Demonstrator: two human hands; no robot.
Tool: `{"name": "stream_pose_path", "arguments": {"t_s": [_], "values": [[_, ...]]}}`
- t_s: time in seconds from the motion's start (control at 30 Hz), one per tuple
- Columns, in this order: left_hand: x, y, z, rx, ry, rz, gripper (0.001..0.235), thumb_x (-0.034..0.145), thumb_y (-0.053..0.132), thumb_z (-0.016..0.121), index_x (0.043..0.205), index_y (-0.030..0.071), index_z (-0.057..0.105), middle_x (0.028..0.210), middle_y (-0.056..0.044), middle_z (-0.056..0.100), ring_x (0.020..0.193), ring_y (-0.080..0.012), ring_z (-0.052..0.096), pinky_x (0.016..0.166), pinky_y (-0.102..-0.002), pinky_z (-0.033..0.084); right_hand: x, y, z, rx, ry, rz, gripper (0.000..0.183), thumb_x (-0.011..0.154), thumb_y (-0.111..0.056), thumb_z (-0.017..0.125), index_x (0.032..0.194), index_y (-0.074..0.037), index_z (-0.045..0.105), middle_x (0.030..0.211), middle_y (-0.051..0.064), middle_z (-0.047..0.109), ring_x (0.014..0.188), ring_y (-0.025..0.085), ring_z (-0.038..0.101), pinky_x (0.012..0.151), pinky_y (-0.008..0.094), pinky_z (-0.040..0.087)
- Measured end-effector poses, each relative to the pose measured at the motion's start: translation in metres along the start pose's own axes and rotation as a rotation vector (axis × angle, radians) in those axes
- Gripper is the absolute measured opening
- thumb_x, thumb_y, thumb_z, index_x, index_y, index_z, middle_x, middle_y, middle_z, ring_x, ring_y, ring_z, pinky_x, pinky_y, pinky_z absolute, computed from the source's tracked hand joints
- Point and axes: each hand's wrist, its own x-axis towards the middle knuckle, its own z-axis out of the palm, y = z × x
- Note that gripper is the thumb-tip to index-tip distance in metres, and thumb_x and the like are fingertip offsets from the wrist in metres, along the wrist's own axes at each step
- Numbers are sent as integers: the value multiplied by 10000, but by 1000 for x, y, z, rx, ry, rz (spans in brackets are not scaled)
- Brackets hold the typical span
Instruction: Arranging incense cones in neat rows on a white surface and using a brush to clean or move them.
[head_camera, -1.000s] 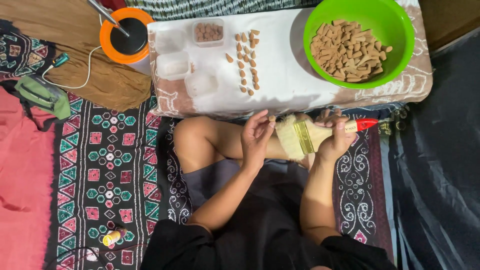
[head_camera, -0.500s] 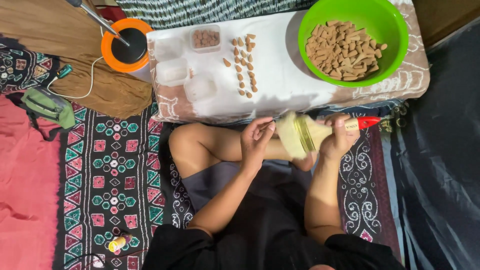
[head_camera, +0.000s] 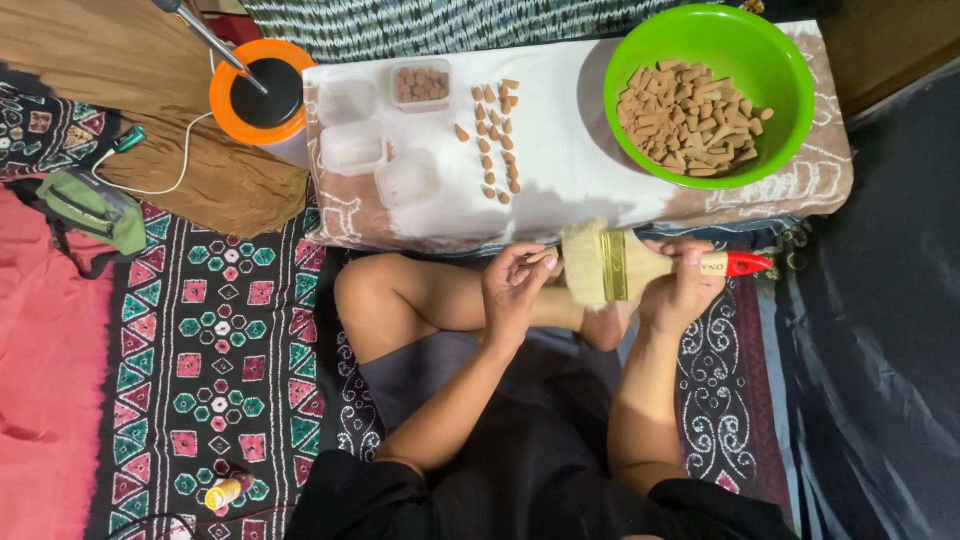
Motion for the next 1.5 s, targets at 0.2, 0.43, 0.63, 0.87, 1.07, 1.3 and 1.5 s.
{"name": "stream_pose_path", "arguments": {"t_s": [0.2,0.43,0.63,0.87,1.07,1.3,1.5], "values": [[0,-5,0,5,6,-4,266,889,109,793,1112,16,682,925,-122,678,786,-144,727,798,-291,606,1,1,-8,40,-13,23,260,1032,-224,567,801,-105,558,632,60,567,599,236,700,689,305,526],[4,1,2,5,34,-5,263,899,128,792,1117,28,683,936,-109,680,792,-117,715,798,-278,601,-1,7,-1,26,-42,27,264,1021,-193,584,780,-91,547,616,80,537,564,269,697,665,335,535],[-1,-1,2,49,4,59,267,872,85,810,1127,34,748,967,-80,673,854,-94,686,815,-245,583,-3,8,-3,18,-14,55,234,996,-126,623,788,-44,554,642,125,538,607,321,713,663,345,572],[1,-7,-2,15,36,53,324,848,93,833,1129,9,696,956,-73,660,844,-89,648,802,-211,558,-5,13,-11,42,-23,61,230,1010,-138,610,808,-50,546,674,100,528,644,286,721,659,317,563],[-2,2,2,66,20,99,256,868,102,818,1097,16,741,952,-59,672,879,-91,649,836,-226,552,-6,10,-7,25,-37,29,235,1005,-149,613,806,-40,552,683,113,544,652,285,712,684,319,560],[-1,-8,3,94,-15,105,239,885,107,796,1103,28,739,953,-52,664,874,-95,634,825,-229,552,-5,1,-1,60,-37,63,235,1008,-175,611,814,-47,576,691,104,565,688,272,737,679,300,576],[3,-6,4,90,-9,104,234,895,75,774,1111,-6,729,948,-67,648,865,-100,624,795,-226,551,0,6,-3,32,-24,31,245,1018,-182,588,832,-22,578,727,129,590,704,282,739,695,316,586]]}}
